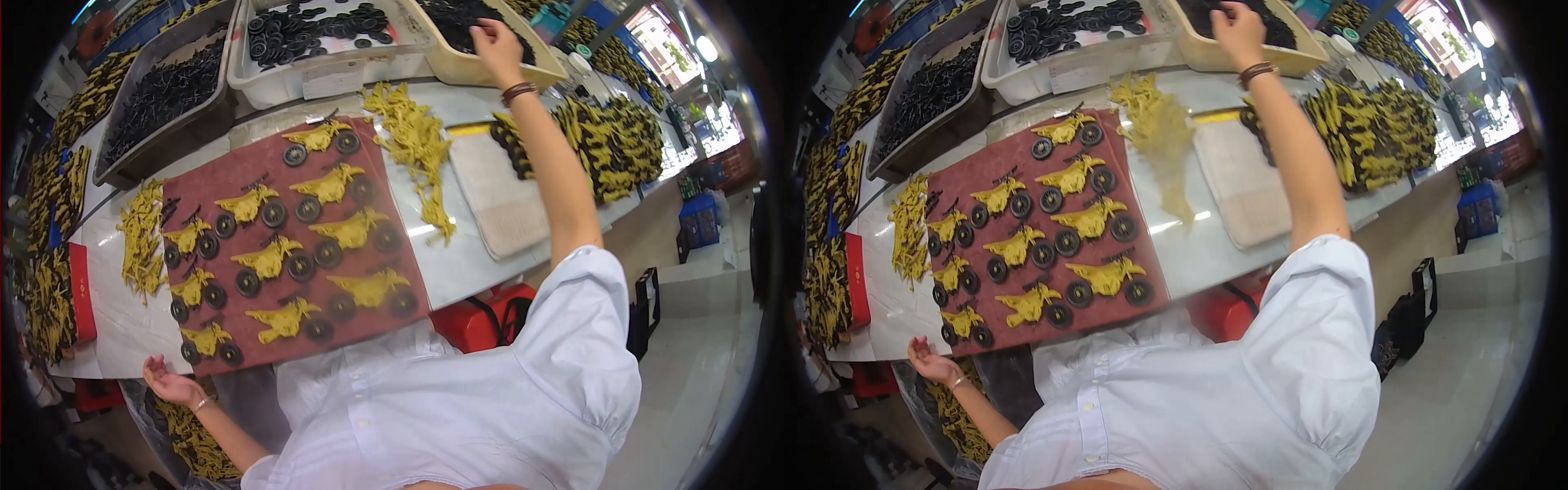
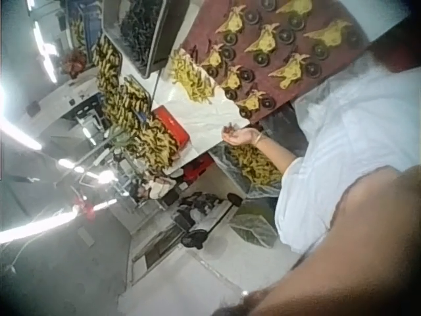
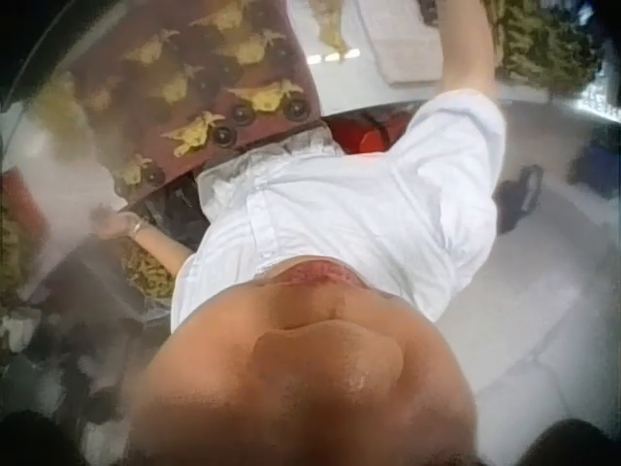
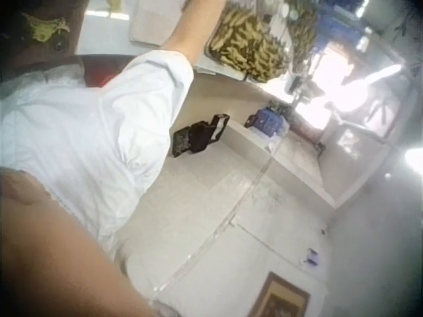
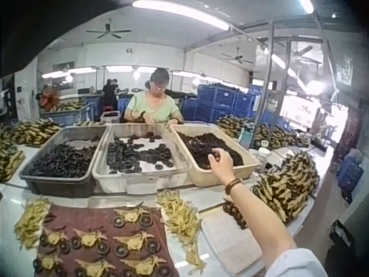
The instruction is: The person assembles toy motorcycles by hand, attaching black plastic wheels from a parts bin onto yellow toy motorcycle frames at a factory workbench.
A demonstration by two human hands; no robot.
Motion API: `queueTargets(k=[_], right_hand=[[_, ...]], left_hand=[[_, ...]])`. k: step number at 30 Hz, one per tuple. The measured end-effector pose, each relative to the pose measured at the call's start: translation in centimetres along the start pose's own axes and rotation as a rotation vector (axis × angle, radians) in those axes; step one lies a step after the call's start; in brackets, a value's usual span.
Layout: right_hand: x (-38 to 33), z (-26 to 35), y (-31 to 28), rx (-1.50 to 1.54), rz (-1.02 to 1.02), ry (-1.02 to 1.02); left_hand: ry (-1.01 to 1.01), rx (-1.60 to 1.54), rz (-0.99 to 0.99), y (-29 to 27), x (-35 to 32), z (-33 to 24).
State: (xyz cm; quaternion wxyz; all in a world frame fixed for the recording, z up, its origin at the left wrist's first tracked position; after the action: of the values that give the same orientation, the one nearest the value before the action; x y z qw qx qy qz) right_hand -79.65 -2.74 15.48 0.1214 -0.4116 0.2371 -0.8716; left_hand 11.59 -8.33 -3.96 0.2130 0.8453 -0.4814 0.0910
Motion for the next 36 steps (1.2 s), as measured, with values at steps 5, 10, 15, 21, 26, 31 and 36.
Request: queueTargets(k=[5,10,15,21,26,31,36], right_hand=[[8.2,-14.4,6.5,-0.660,0.548,0.208],[4.7,-19.2,8.1,-0.883,0.967,0.542],[4.2,-17.7,8.0,-0.989,0.983,0.428],[4.2,-18.6,12.1,-0.853,1.033,0.239],[6.0,-20.3,13.0,-0.979,1.195,0.209],[5.7,-19.7,12.1,-0.856,1.248,0.187],[6.0,-20.7,13.9,-0.581,1.166,0.375]], left_hand=[[0.144,0.449,0.143,-0.1,-1.8,-1.6],[0.079,0.534,0.142,1.3,-3.1,-3.0],[0.049,0.536,0.127,2.7,-2.8,-3.6],[0.189,0.505,0.139,2.3,-3.0,-2.4],[0.193,0.475,0.135,2.6,-3.1,-1.9],[0.165,0.453,0.170,4.2,-3.5,-3.3],[0.130,0.482,0.196,4.3,-3.4,-3.9]])
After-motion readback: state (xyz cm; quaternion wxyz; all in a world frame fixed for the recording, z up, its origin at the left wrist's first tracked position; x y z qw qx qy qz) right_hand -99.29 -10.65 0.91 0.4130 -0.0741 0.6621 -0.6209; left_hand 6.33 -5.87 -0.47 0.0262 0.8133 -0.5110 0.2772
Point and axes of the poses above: each hand's wrist, its own x-axis towards the middle knuckle, its own y-axis out of the palm, z = x × y, the point moved 9 cm from there along x, towards the middle knuckle, and after that the axes turned 8 degrees about y, right-handed, at the moved point
